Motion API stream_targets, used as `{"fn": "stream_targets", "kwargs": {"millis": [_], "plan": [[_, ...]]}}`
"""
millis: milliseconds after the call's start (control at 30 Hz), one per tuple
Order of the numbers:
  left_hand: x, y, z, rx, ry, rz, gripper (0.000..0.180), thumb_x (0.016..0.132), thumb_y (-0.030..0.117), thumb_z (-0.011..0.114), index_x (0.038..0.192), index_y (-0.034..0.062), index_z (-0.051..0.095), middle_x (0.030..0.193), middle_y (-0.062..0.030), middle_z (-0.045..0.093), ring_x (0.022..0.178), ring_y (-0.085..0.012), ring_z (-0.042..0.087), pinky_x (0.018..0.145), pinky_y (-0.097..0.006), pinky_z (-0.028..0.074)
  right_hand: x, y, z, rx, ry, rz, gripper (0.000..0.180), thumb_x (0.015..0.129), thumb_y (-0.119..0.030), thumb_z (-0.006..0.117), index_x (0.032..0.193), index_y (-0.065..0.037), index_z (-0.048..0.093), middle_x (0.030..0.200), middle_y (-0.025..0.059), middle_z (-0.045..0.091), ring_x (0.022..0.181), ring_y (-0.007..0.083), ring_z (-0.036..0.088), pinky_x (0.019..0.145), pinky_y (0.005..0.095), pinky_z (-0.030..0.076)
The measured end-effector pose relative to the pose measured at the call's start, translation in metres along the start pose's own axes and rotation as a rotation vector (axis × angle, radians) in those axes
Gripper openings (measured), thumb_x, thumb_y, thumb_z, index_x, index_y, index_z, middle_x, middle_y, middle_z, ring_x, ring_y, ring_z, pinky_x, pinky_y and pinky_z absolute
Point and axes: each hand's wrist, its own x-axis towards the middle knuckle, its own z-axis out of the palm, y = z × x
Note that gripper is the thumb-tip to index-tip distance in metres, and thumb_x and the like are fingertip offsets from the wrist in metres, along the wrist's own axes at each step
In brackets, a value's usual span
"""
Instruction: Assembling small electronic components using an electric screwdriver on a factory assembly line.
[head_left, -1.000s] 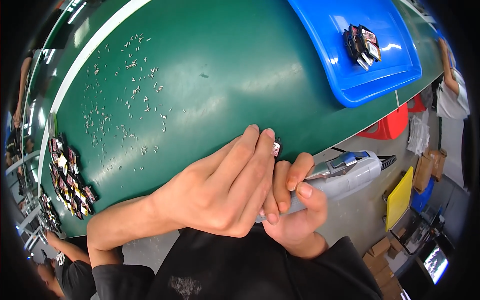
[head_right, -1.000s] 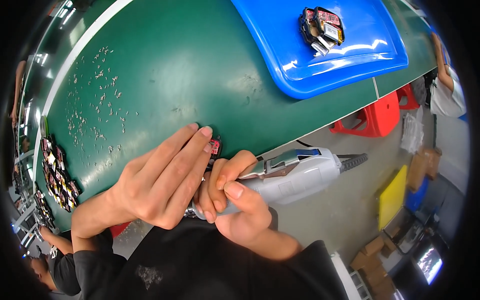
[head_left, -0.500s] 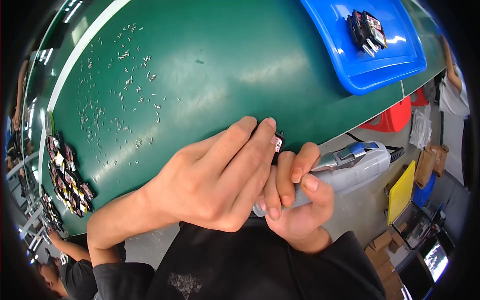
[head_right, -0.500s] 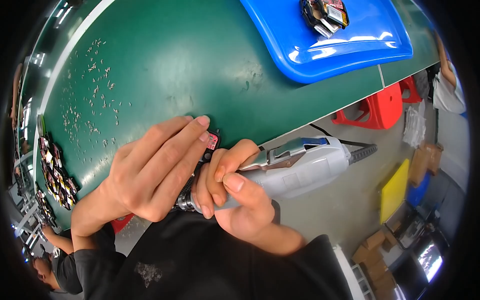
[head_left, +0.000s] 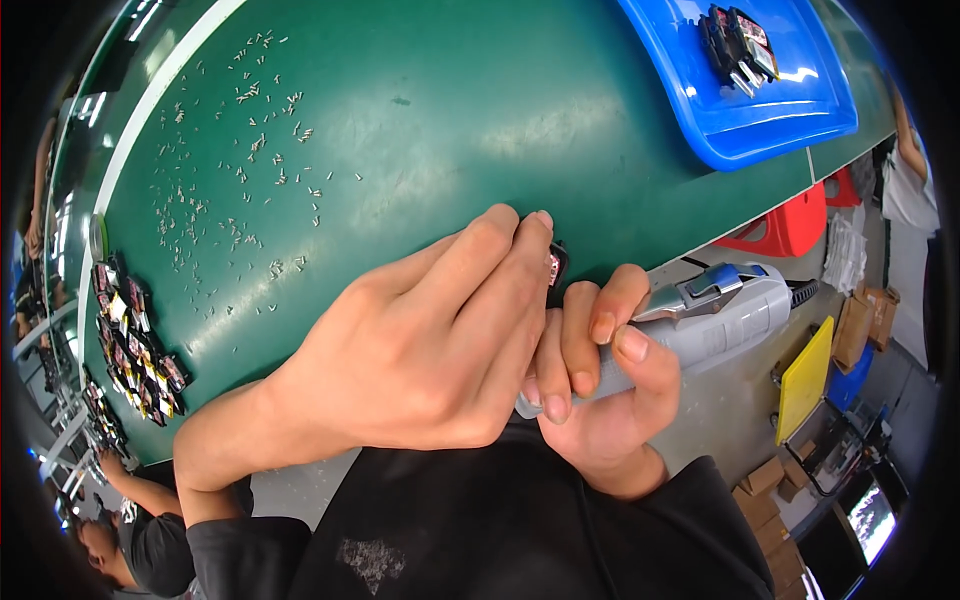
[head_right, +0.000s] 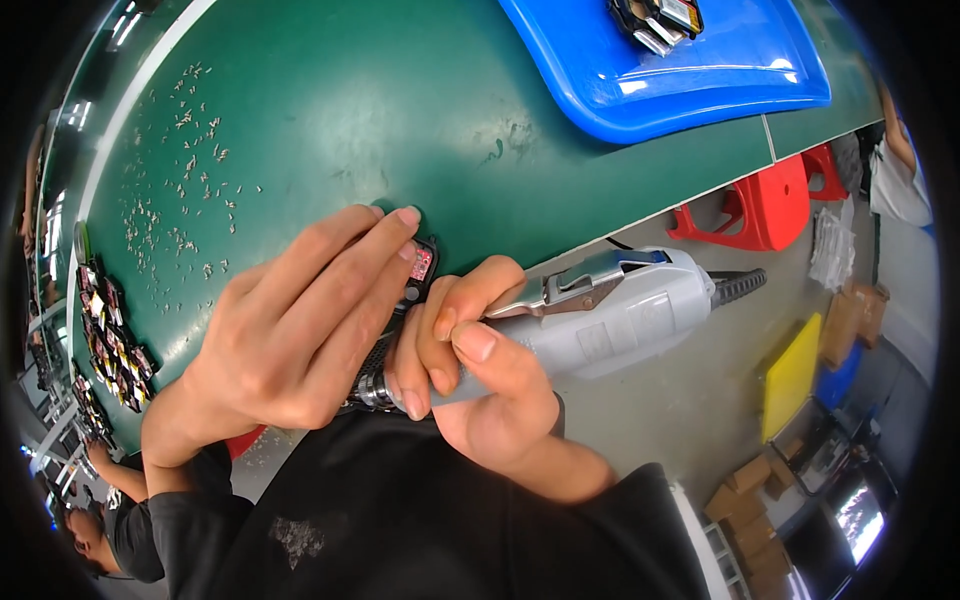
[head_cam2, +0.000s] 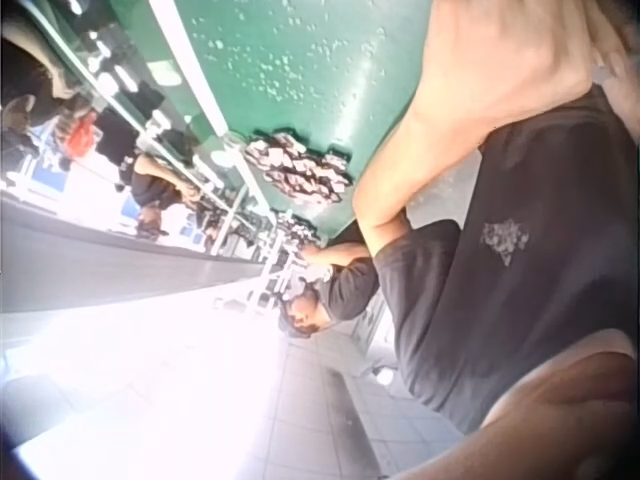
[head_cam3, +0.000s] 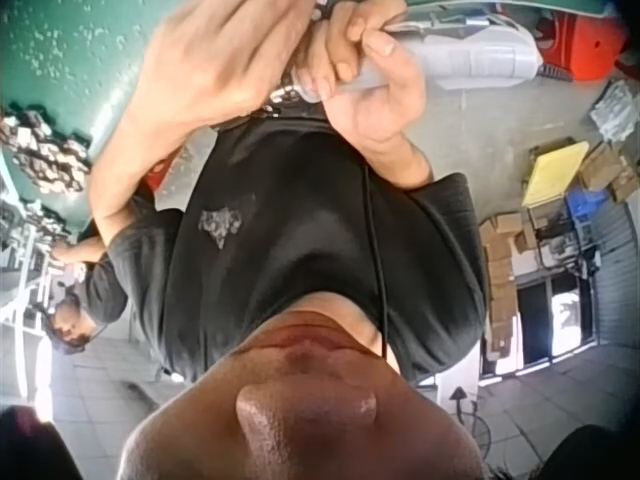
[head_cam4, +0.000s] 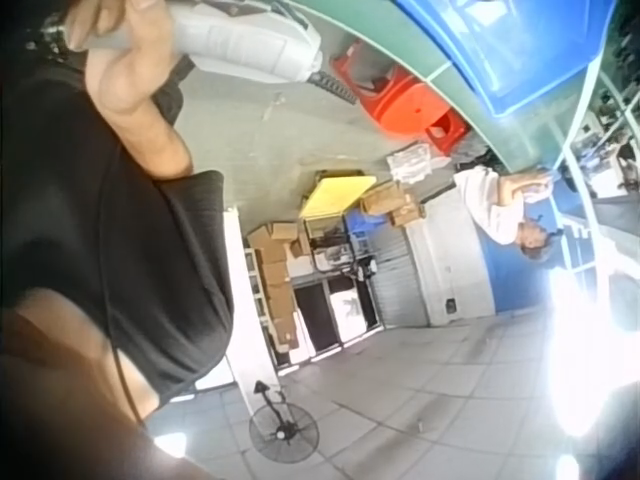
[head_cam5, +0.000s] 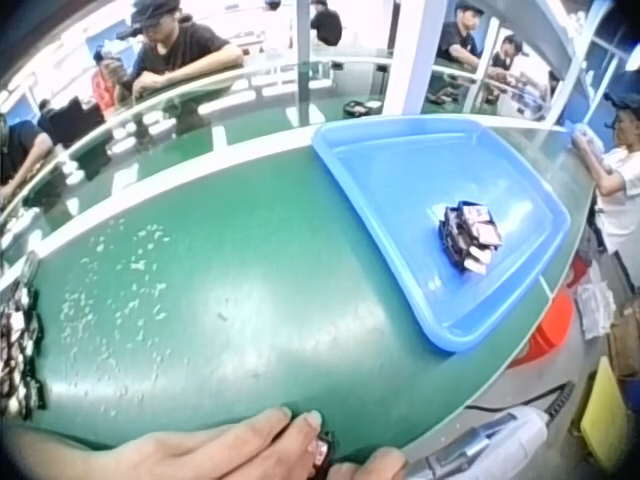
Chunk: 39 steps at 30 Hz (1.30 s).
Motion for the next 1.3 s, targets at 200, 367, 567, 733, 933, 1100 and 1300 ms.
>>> {"fn": "stream_targets", "kwargs": {"millis": [200, 367, 567, 733, 933, 1100, 1300], "plan": [[-0.004, 0.002, -0.007, -0.065, -0.116, -0.052, 0.038, 0.061, 0.002, 0.068, 0.095, -0.0160, 0.062, 0.107, -0.0255, 0.062, 0.093, -0.0348, 0.063, 0.065, -0.035, 0.058, 0.010, -0.037, 0.007, -0.081, -0.056, 0.069, 0.011, 0.089, -0.017, 0.047, 0.087, -0.008, 0.041, 0.061, 0.0029, 0.041, 0.044, 0.0136, 0.043, 0.050, 0.0309, 0.043], [-0.007, 0.004, -0.009, 0.072, -0.133, 0.037, 0.041, 0.059, -0.002, 0.065, 0.097, -0.0168, 0.063, 0.109, -0.0262, 0.062, 0.096, -0.0351, 0.064, 0.071, -0.035, 0.059, 0.025, -0.079, 0.024, -0.198, -0.176, -0.096, 0.012, 0.089, -0.012, 0.052, 0.088, -0.006, 0.042, 0.062, 0.0040, 0.042, 0.046, 0.0140, 0.044, 0.051, 0.0300, 0.040], [-0.009, 0.007, -0.005, 0.090, -0.085, 0.040, 0.038, 0.057, -0.003, 0.063, 0.093, -0.0167, 0.065, 0.107, -0.0264, 0.063, 0.095, -0.0349, 0.065, 0.074, -0.035, 0.059, 0.042, -0.084, 0.031, -0.307, -0.256, -0.299, 0.014, 0.086, -0.015, 0.055, 0.088, -0.006, 0.045, 0.060, 0.0021, 0.043, 0.046, 0.0125, 0.045, 0.052, 0.0270, 0.039], [-0.009, 0.005, -0.004, 0.116, -0.093, 0.067, 0.037, 0.056, -0.004, 0.064, 0.090, -0.0165, 0.066, 0.105, -0.0269, 0.064, 0.096, -0.0349, 0.065, 0.074, -0.035, 0.059, 0.053, -0.086, 0.027, -0.375, -0.287, -0.261, 0.014, 0.086, -0.018, 0.055, 0.088, -0.008, 0.046, 0.062, 0.0022, 0.044, 0.046, 0.0116, 0.045, 0.053, 0.0269, 0.039], [-0.009, 0.006, -0.004, 0.066, -0.069, 0.021, 0.038, 0.052, -0.003, 0.062, 0.087, -0.0159, 0.066, 0.103, -0.0267, 0.064, 0.095, -0.0350, 0.065, 0.075, -0.034, 0.060, 0.059, -0.086, 0.023, -0.454, -0.307, -0.209, 0.014, 0.087, -0.020, 0.053, 0.088, -0.008, 0.046, 0.063, 0.0022, 0.043, 0.047, 0.0117, 0.043, 0.054, 0.0280, 0.039], [-0.009, 0.004, -0.004, 0.048, -0.057, 0.017, 0.040, 0.049, -0.001, 0.060, 0.086, -0.0159, 0.066, 0.102, -0.0269, 0.064, 0.094, -0.0352, 0.065, 0.074, -0.035, 0.060, 0.060, -0.082, 0.024, -0.463, -0.319, -0.199, 0.013, 0.088, -0.020, 0.052, 0.088, -0.009, 0.045, 0.063, 0.0020, 0.043, 0.047, 0.0112, 0.043, 0.054, 0.0276, 0.038], [-0.011, 0.005, -0.002, 0.011, -0.033, 0.004, 0.038, 0.049, -0.002, 0.060, 0.083, -0.0169, 0.064, 0.100, -0.0280, 0.064, 0.091, -0.0351, 0.065, 0.072, -0.034, 0.059, 0.064, -0.079, 0.028, -0.542, -0.406, -0.160, 0.013, 0.090, -0.021, 0.050, 0.085, -0.011, 0.044, 0.064, 0.0012, 0.045, 0.045, 0.0089, 0.044, 0.056, 0.0256, 0.041]]}}
